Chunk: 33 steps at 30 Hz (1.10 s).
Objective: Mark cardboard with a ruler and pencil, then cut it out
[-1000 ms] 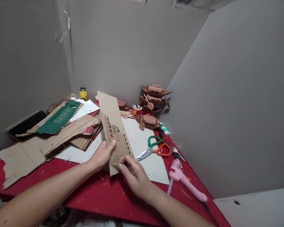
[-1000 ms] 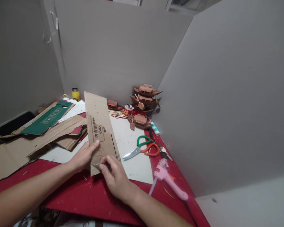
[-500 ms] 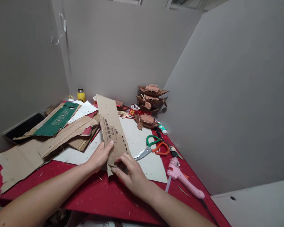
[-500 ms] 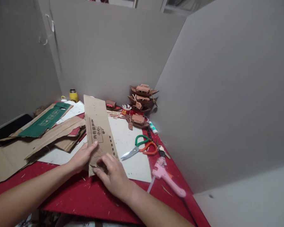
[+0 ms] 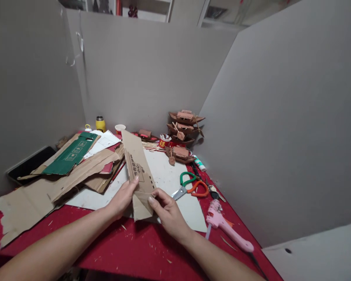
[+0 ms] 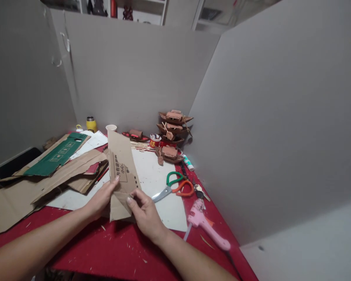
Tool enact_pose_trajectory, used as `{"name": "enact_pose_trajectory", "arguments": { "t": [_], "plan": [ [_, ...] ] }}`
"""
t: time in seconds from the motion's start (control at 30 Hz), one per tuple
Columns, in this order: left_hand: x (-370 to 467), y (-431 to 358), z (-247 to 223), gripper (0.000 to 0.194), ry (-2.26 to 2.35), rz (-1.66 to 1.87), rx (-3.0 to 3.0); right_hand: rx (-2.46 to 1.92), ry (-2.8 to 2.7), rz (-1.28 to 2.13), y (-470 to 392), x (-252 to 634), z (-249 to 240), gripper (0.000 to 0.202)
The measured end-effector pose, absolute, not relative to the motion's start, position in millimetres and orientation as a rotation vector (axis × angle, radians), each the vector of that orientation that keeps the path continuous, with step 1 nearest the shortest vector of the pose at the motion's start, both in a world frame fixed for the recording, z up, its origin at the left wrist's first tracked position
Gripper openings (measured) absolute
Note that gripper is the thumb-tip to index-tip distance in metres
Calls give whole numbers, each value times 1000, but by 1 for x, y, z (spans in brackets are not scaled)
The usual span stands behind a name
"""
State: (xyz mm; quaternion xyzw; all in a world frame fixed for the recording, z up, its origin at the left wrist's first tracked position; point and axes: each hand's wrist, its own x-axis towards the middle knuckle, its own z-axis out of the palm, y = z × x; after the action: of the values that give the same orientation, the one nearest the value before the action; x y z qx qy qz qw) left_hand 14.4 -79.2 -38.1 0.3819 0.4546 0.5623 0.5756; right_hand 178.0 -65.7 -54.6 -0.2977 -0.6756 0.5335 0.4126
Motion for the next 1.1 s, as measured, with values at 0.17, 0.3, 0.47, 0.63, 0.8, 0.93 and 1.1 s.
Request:
{"name": "enact_pose_trajectory", "arguments": {
  "t": [0.17,0.3,0.47,0.63,0.8,0.93,1.1],
  "plan": [
    [7,-81,-34,54,916,1177,1038,-686,-1648,1370,-62,175,-58,29],
    [-2,-78,-33,58,806,1050,1112,-657,-1626,1383,-60,174,-61,28],
    [-5,-74,-39,61,770,1002,1048,-624,-1576,1445,-59,171,-64,30],
    [-2,-70,-48,57,807,1019,926,-651,-1457,1516,-54,170,-68,35],
    [-5,-68,-51,54,866,991,833,-648,-1244,1662,-46,174,-68,35],
    [-8,-66,-53,59,877,956,802,-652,-1090,1662,-37,182,-60,36],
    [-6,-61,-58,53,874,1055,797,-802,-1242,1462,-31,190,-57,34]
  ]
}}
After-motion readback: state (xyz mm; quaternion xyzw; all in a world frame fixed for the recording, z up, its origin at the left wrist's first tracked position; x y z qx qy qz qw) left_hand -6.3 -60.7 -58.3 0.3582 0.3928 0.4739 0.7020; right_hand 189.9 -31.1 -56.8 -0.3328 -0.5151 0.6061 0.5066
